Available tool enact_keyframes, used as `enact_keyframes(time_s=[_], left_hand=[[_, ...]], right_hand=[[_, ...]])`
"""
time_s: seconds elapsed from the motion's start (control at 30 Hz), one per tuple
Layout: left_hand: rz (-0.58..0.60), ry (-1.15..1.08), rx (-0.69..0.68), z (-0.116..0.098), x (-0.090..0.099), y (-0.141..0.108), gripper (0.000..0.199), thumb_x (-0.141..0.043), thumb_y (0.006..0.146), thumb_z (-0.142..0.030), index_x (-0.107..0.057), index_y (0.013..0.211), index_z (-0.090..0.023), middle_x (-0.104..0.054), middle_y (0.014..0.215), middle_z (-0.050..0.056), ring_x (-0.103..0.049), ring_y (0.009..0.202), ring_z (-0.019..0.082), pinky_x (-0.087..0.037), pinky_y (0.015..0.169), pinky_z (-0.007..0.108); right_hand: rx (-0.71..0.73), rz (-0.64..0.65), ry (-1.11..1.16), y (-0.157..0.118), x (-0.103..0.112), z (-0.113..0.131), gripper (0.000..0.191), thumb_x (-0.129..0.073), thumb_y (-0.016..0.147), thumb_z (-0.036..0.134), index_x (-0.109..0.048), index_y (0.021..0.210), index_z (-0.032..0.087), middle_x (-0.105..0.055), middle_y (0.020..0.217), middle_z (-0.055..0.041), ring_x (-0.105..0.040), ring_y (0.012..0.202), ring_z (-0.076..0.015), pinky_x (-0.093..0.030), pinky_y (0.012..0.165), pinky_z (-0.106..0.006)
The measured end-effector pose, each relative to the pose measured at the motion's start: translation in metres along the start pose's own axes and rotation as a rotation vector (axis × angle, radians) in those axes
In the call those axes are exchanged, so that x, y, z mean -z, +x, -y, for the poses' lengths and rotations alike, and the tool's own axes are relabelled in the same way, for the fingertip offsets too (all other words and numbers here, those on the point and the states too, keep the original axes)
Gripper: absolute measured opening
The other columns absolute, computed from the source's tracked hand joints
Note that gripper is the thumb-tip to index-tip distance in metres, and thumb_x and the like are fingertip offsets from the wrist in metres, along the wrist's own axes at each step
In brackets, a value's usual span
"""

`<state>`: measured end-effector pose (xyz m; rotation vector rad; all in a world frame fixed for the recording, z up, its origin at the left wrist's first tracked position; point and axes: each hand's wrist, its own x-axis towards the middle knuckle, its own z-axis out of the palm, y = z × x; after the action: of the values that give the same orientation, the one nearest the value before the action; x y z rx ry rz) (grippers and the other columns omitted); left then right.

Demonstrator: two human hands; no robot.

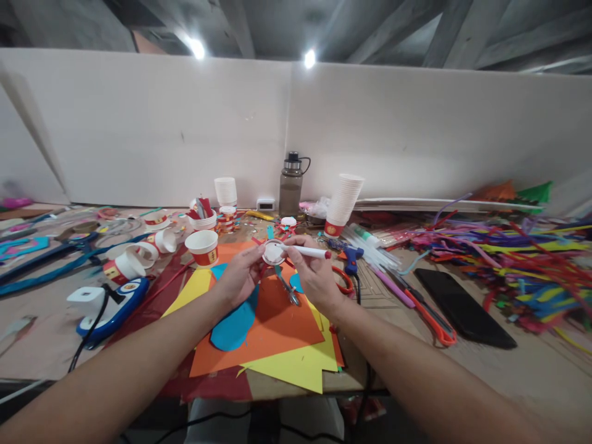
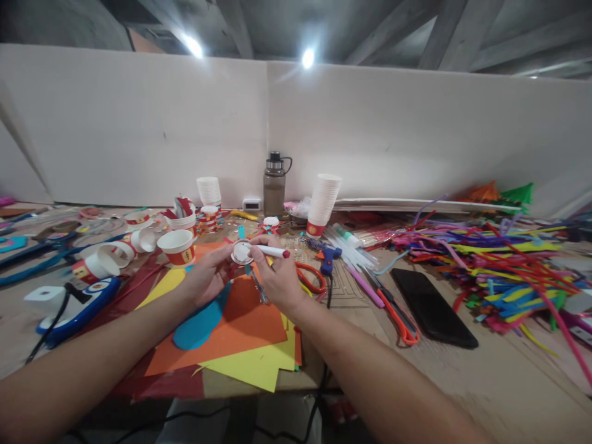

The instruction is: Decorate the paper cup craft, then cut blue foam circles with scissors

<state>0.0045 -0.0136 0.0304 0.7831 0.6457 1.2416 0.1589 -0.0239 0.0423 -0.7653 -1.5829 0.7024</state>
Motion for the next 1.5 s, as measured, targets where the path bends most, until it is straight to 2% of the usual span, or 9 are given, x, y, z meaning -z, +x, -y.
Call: enact_keyframes(time_s=[0.2,0.33,0.47,0.63,0.83,1.03,1.3,1.5], left_hand=[[-0.042,0.032,0.018,0.002,0.004,0.003,0.021,-0.055,0.087,-0.020,-0.071,0.097,-0.010,-0.074,0.090,0.011,-0.069,0.077,0.016,-0.058,0.072,0.026],[-0.014,0.069,0.011,0.001,0.009,0.006,0.022,-0.054,0.088,-0.020,-0.071,0.097,-0.009,-0.074,0.085,0.012,-0.068,0.071,0.015,-0.058,0.070,0.027],[0.037,0.111,0.018,-0.002,0.012,0.008,0.022,-0.055,0.087,-0.019,-0.071,0.099,-0.009,-0.074,0.085,0.012,-0.068,0.070,0.017,-0.058,0.067,0.028],[0.070,0.106,0.006,-0.002,0.014,0.009,0.021,-0.057,0.086,-0.019,-0.069,0.100,-0.010,-0.074,0.091,0.013,-0.069,0.074,0.017,-0.058,0.067,0.026],[0.068,0.115,-0.017,-0.001,0.019,0.013,0.022,-0.058,0.085,-0.018,-0.069,0.101,-0.009,-0.074,0.092,0.013,-0.069,0.075,0.017,-0.057,0.063,0.025],[0.080,0.088,-0.044,-0.003,0.016,0.012,0.023,-0.057,0.085,-0.016,-0.069,0.103,-0.008,-0.073,0.096,0.013,-0.069,0.079,0.017,-0.057,0.070,0.025],[0.105,0.064,-0.057,-0.004,0.010,0.008,0.016,-0.057,0.084,-0.015,-0.070,0.091,-0.008,-0.073,0.090,0.013,-0.068,0.073,0.015,-0.056,0.063,0.023],[0.092,0.055,-0.074,-0.001,0.008,0.008,0.016,-0.056,0.086,-0.015,-0.070,0.090,-0.009,-0.073,0.087,0.011,-0.068,0.074,0.015,-0.057,0.073,0.025]], right_hand=[[-0.002,0.027,-0.011,0.000,-0.001,-0.005,0.016,-0.052,0.091,0.036,-0.058,0.096,0.022,-0.063,0.084,-0.0019,-0.060,0.082,-0.0158,-0.048,0.076,-0.029],[0.005,0.060,-0.056,0.000,-0.001,-0.006,0.018,-0.053,0.090,0.038,-0.057,0.095,0.022,-0.062,0.082,-0.0017,-0.059,0.078,-0.0156,-0.047,0.071,-0.029],[0.021,0.049,-0.074,0.001,-0.002,-0.004,0.018,-0.052,0.089,0.039,-0.056,0.092,0.021,-0.061,0.078,-0.0007,-0.057,0.075,-0.0153,-0.045,0.070,-0.028],[0.032,0.033,-0.041,0.002,0.000,-0.004,0.017,-0.051,0.089,0.037,-0.056,0.093,0.021,-0.062,0.084,-0.0019,-0.058,0.078,-0.0150,-0.046,0.072,-0.028],[0.038,0.045,-0.024,0.003,-0.001,-0.005,0.018,-0.052,0.089,0.039,-0.056,0.092,0.022,-0.061,0.081,-0.0007,-0.057,0.076,-0.0149,-0.047,0.071,-0.027],[0.048,0.015,0.031,0.004,-0.001,-0.003,0.018,-0.053,0.088,0.040,-0.053,0.092,0.022,-0.061,0.083,-0.0014,-0.060,0.081,-0.0150,-0.049,0.075,-0.027],[0.058,0.024,-0.021,0.005,0.001,-0.008,0.019,-0.053,0.089,0.040,-0.055,0.092,0.022,-0.061,0.080,-0.0016,-0.059,0.079,-0.0154,-0.048,0.072,-0.028],[0.080,0.005,-0.053,0.005,0.003,-0.007,0.018,-0.054,0.088,0.039,-0.057,0.090,0.021,-0.061,0.083,-0.0025,-0.057,0.078,-0.0157,-0.047,0.072,-0.028]])
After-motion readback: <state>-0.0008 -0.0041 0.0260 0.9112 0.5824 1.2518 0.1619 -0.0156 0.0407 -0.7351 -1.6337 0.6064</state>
